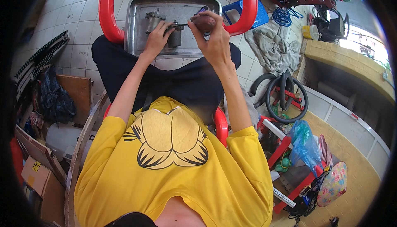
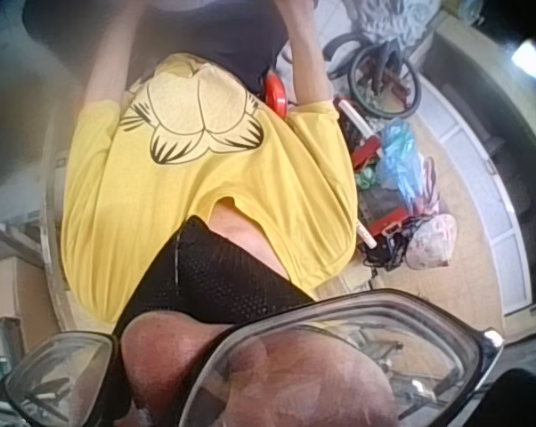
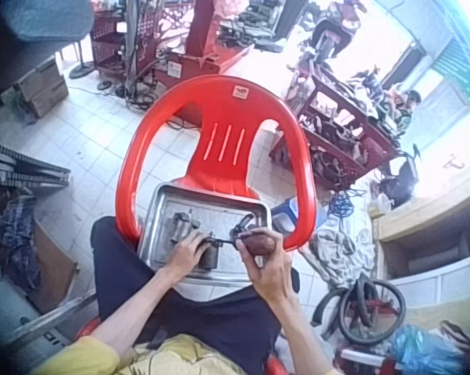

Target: The person uses a screwdriver to remove a screw from a mechanical motor component in a metal tray and manipulates several small motor parts by hand.

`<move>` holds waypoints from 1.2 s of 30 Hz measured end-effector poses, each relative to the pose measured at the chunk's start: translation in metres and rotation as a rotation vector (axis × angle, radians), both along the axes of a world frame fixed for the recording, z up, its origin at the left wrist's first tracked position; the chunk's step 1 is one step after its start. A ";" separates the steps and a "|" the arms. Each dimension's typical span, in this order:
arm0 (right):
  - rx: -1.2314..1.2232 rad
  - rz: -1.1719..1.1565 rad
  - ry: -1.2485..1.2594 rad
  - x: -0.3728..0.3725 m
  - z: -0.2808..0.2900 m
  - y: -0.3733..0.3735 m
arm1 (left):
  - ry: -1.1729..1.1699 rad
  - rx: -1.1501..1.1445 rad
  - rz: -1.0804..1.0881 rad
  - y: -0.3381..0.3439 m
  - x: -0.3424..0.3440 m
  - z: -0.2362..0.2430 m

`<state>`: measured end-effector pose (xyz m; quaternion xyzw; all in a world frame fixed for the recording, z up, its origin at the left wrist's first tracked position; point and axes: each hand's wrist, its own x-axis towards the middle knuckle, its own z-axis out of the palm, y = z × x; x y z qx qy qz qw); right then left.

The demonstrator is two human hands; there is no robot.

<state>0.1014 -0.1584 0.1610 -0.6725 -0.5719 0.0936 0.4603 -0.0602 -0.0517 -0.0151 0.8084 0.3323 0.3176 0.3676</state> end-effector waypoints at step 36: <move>-0.020 -0.006 0.025 -0.001 0.001 0.005 | -0.008 -0.006 0.003 -0.001 0.000 0.004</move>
